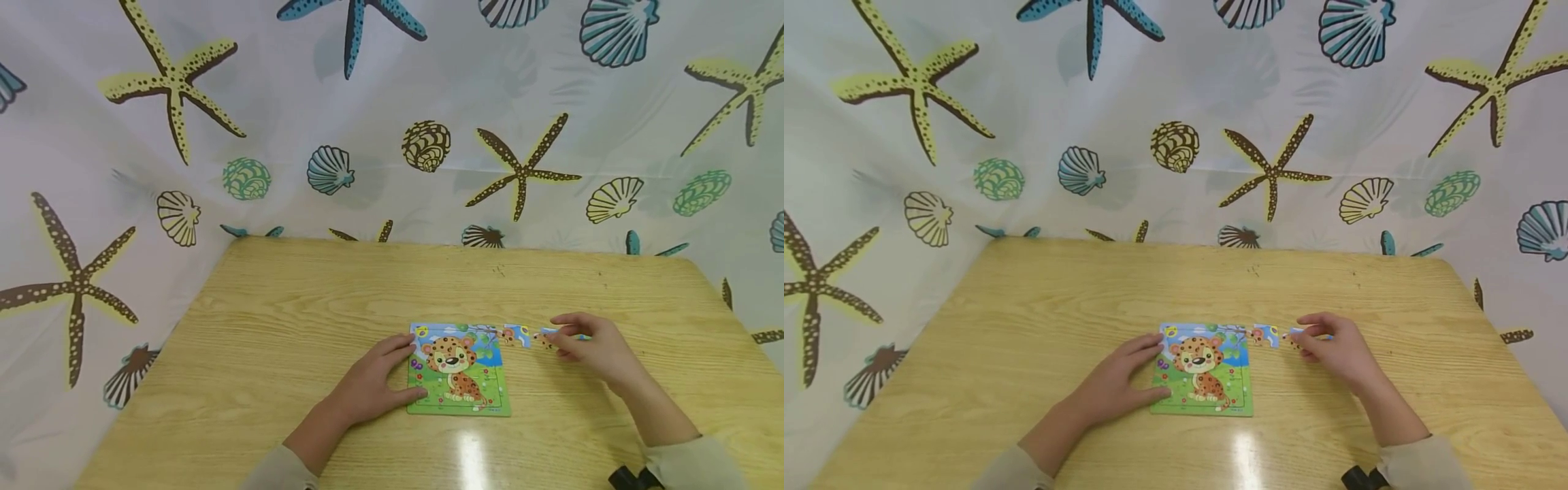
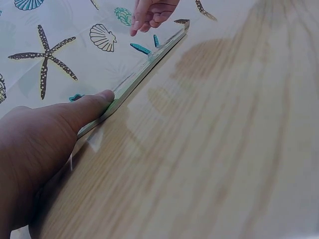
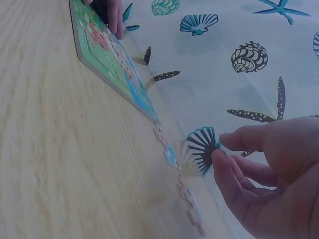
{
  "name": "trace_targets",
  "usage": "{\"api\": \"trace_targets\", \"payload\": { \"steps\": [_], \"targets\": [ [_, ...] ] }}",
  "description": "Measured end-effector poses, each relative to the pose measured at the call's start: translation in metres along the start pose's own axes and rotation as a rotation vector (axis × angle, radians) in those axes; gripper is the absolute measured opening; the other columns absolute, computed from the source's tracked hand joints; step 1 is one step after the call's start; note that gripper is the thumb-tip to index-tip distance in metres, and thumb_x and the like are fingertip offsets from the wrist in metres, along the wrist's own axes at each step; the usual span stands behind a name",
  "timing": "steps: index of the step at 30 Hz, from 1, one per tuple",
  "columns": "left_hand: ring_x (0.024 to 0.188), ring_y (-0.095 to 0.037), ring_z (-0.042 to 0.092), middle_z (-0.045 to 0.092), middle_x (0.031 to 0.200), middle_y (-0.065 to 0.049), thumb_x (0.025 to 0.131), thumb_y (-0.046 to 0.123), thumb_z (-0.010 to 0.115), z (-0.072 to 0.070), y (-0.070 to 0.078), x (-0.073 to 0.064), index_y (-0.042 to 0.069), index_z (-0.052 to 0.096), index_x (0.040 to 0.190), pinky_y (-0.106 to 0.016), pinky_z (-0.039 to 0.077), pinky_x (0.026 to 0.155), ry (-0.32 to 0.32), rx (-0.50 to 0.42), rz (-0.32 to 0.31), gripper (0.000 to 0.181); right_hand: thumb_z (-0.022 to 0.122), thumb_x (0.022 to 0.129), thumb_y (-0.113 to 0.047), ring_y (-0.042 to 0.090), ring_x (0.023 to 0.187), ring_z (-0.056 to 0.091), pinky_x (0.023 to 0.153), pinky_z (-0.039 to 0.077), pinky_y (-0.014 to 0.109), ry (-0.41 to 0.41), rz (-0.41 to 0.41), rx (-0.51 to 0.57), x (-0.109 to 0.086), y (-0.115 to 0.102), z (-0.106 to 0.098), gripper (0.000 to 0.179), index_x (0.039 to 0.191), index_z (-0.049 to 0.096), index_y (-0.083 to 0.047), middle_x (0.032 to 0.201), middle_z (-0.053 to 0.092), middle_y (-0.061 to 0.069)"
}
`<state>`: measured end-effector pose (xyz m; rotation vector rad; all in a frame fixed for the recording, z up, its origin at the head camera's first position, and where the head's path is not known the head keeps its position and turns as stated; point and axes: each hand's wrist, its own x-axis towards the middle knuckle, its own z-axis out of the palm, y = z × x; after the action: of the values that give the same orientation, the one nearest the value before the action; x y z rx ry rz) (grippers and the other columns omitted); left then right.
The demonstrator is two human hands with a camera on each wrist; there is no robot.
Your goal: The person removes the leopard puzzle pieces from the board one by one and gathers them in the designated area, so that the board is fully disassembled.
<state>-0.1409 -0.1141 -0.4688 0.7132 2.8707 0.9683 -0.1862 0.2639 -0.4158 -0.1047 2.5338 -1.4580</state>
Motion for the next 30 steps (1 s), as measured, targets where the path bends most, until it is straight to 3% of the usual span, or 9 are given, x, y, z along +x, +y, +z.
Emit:
{"api": "trace_targets", "payload": {
  "steps": [16,30],
  "targets": [
    [0.149,-0.024,0.033,0.038,0.16,0.001,0.085,0.056,0.073,0.0,-0.002,-0.001,0.007,0.048,0.148,-0.046,0.033,0.121,-0.014,-0.002,-0.023,0.084,0.067,0.096,-0.014,0.03,0.09,0.073,0.079,0.063,0.037,-0.152,-0.036,0.135,0.002,-0.02,0.032,0.049,0.135,0.051,0.01,0.105,0.063,0.019],
    [0.15,-0.023,0.032,0.037,0.161,0.001,0.085,0.057,0.073,-0.001,0.0,-0.003,0.008,0.048,0.149,-0.047,0.032,0.121,-0.017,0.0,-0.033,0.084,0.067,0.095,-0.009,0.024,0.083,0.072,0.077,0.063,0.035,-0.296,-0.057,0.186,0.008,-0.043,0.082,0.043,0.13,0.055,0.012,0.099,0.063,0.016]
  ]
}}
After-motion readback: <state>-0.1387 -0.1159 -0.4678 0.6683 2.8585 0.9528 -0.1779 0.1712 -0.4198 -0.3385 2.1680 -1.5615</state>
